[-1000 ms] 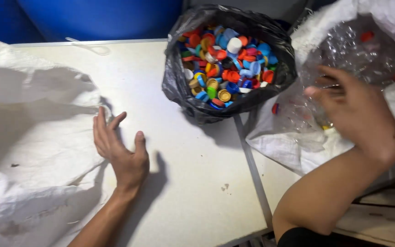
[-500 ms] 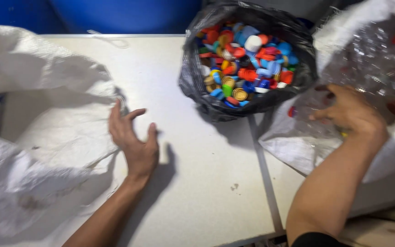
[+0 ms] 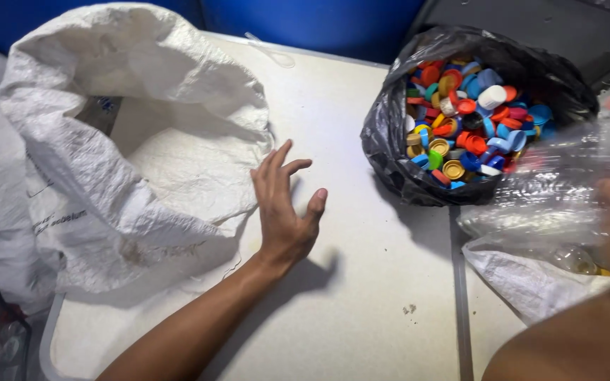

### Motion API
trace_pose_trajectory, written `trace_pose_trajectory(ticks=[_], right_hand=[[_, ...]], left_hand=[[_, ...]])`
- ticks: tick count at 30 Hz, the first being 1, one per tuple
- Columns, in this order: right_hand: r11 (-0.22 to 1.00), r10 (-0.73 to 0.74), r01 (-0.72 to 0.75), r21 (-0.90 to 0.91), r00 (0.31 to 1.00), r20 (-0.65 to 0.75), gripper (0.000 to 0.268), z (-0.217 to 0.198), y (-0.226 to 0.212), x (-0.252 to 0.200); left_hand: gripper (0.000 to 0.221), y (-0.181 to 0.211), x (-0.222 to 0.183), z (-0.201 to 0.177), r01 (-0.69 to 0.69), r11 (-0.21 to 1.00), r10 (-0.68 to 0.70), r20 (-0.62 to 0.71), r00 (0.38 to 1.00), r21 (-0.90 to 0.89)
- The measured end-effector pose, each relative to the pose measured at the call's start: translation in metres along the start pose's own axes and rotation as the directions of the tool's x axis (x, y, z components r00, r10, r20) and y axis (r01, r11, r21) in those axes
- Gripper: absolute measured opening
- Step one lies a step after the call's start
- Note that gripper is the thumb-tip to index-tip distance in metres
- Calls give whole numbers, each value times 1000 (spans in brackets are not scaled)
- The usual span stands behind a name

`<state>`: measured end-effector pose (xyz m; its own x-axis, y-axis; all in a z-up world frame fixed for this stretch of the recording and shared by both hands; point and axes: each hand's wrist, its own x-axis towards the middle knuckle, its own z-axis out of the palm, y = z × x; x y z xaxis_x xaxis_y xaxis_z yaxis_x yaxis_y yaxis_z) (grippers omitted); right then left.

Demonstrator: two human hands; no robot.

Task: Sorting plastic bottles and bottle caps from large recycling bags.

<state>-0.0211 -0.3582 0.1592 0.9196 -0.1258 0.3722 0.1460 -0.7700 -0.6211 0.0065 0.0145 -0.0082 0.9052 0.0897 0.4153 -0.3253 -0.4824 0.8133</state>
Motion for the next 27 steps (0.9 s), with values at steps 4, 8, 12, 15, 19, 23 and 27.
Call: trace_pose_trajectory(ticks=[4, 8, 12, 15, 19, 23, 27], right_hand=[[989, -99, 117, -92, 978, 182, 84, 80, -125, -13], [942, -275, 329, -72, 874, 401, 82, 133, -144, -11], [959, -257, 284, 24, 826, 501, 73, 160, -134, -11], [948, -301, 311, 68, 805, 511, 67, 158, -133, -10], [822, -549, 561, 100, 733, 401, 48, 149, -130, -12], [927, -111, 251, -279, 893, 436, 43, 152, -138, -11], [943, -104, 237, -235, 878, 468, 37, 154, -126, -7]], left_hand=[[71, 2, -3, -4, -24, 996, 24, 4, 1000, -85], [73, 5, 0, -10, -49, 993, 53, 35, 998, -105], [58, 4, 2, -8, -105, 994, 108, 106, 988, -32], [40, 4, 3, -5, -95, 995, 93, 146, 985, 7], [22, 5, 4, -4, -99, 992, 80, 227, 971, 75], [19, 10, 5, -7, -116, 991, 95, 264, 960, 62], [17, 10, 5, -4, -117, 991, 97, 269, 958, 59]])
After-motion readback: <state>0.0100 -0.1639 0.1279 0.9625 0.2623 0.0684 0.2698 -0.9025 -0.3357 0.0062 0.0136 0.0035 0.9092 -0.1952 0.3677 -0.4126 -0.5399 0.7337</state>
